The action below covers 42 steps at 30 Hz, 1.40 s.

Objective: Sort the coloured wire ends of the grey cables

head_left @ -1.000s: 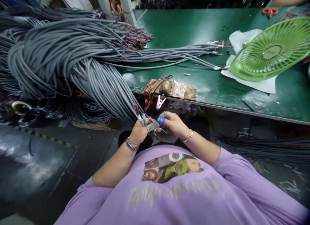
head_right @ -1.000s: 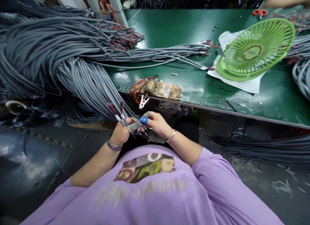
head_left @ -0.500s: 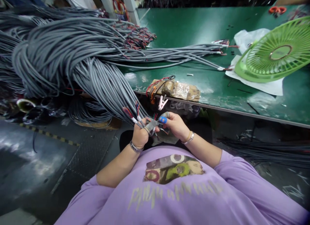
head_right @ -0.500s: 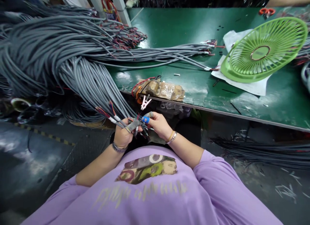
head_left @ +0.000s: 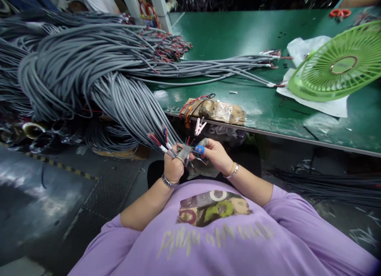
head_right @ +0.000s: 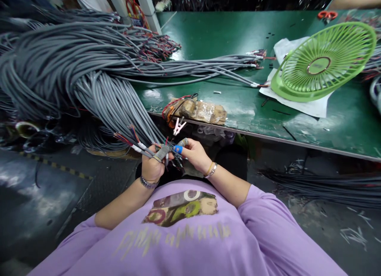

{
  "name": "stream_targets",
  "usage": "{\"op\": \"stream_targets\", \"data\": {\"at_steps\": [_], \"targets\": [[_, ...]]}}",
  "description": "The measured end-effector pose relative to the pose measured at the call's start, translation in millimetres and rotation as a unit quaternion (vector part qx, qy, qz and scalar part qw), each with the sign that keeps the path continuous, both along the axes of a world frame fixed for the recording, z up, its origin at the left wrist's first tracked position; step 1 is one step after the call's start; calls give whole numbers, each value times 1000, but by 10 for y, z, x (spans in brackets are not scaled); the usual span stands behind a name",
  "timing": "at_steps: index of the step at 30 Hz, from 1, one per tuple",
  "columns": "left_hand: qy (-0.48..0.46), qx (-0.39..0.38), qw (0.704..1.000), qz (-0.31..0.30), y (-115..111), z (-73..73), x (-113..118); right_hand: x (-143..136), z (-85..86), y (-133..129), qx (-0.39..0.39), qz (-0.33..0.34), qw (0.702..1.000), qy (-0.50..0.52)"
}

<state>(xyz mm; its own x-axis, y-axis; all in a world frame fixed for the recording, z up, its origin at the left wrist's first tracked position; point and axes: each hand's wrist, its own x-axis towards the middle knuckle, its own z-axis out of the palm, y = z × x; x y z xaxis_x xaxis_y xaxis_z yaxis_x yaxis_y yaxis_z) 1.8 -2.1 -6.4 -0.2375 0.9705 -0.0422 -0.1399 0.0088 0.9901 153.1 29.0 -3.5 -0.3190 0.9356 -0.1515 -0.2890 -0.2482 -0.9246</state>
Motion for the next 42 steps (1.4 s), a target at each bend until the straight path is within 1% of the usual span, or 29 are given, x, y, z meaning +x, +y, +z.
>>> {"op": "stream_targets", "data": {"at_steps": [3, 6, 8, 10, 13, 18, 20, 22, 26, 28, 32, 35, 39, 40, 42], "targets": [[13, 1, 1000, -19, -10, 3, -18, 28, -15, 12, -9, 18, 1000, 16], [42, 10, 998, -54, -19, 8, -53, 66, -7, 65, -45, 35, 997, 44], [66, 13, 994, -85, -22, 12, -82, 87, 27, 113, -56, 62, 995, 45], [86, 10, 989, -118, -22, 20, -110, 95, 77, 157, -40, 92, 995, 26], [104, 9, 983, -152, -13, 38, -142, 59, 144, 196, 0, 111, 994, 0], [114, -1, 974, -198, 15, 53, -175, -76, 152, 188, 17, 90, 996, -2], [108, -9, 975, -193, 20, 53, -179, -100, 134, 175, 7, 77, 997, 5], [99, -15, 979, -177, 19, 51, -176, -85, 117, 166, -19, 69, 997, 16], [78, -14, 985, -154, 15, 39, -161, -2, 95, 158, -71, 87, 994, 13], [76, -14, 986, -147, 18, 31, -151, 16, 86, 150, -76, 93, 993, 15], [69, -19, 989, -130, 30, 27, -123, -30, 68, 118, -81, 75, 993, 35], [50, -23, 993, -101, 30, 45, -103, -58, 40, 113, -90, 43, 994, 48], [14, -24, 996, -81, 14, 103, -102, -4, -16, 193, -134, -54, 986, 89], [6, -25, 996, -83, 11, 123, -104, 16, -25, 225, -147, -64, 982, 103], [-8, -26, 996, -88, 13, 165, -105, 42, -26, 293, -175, -46, 975, 127]]}}
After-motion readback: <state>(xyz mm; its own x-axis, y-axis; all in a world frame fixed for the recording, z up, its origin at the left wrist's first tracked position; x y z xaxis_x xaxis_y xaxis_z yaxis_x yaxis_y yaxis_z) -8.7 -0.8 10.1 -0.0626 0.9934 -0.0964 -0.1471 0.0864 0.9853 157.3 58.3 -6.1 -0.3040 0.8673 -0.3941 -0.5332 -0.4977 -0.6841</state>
